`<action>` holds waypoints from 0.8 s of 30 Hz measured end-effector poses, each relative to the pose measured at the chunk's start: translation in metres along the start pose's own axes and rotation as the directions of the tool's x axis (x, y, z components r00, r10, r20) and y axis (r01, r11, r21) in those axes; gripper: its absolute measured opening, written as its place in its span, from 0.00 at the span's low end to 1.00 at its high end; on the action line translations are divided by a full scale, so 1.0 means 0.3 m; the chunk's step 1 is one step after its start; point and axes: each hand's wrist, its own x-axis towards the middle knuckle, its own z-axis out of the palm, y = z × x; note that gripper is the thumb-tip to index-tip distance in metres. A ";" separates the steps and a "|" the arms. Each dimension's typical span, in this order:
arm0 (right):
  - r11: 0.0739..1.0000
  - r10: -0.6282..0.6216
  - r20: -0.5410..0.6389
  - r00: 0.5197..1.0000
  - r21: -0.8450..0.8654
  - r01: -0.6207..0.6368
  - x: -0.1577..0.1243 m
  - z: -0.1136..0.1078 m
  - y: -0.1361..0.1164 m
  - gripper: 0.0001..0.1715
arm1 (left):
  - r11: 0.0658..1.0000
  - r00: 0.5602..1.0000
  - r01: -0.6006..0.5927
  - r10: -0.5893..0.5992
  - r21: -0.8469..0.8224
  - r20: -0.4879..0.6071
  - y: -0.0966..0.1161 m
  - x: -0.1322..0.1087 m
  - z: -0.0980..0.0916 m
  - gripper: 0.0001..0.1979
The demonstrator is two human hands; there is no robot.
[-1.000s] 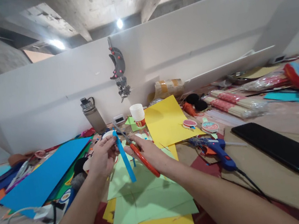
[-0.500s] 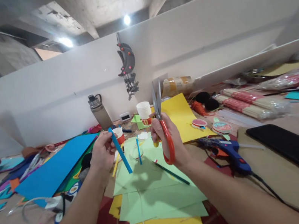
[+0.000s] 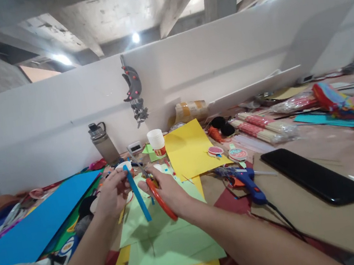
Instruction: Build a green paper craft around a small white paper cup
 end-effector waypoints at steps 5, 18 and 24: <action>0.999 0.004 0.009 1.000 -0.043 -0.003 0.003 -0.001 -0.002 0.20 | 0.999 0.999 -0.025 0.026 -0.021 0.040 -0.021 0.006 -0.006 0.10; 0.991 0.051 0.139 0.989 -0.126 -0.034 -0.016 0.017 -0.039 0.35 | 0.969 0.936 0.200 -0.145 -0.145 0.319 -0.040 -0.030 0.020 0.05; 0.839 0.075 0.159 0.984 -0.543 0.023 0.013 -0.086 -0.132 0.23 | 0.967 0.970 0.113 -0.058 -0.229 0.234 -0.049 -0.022 0.024 0.08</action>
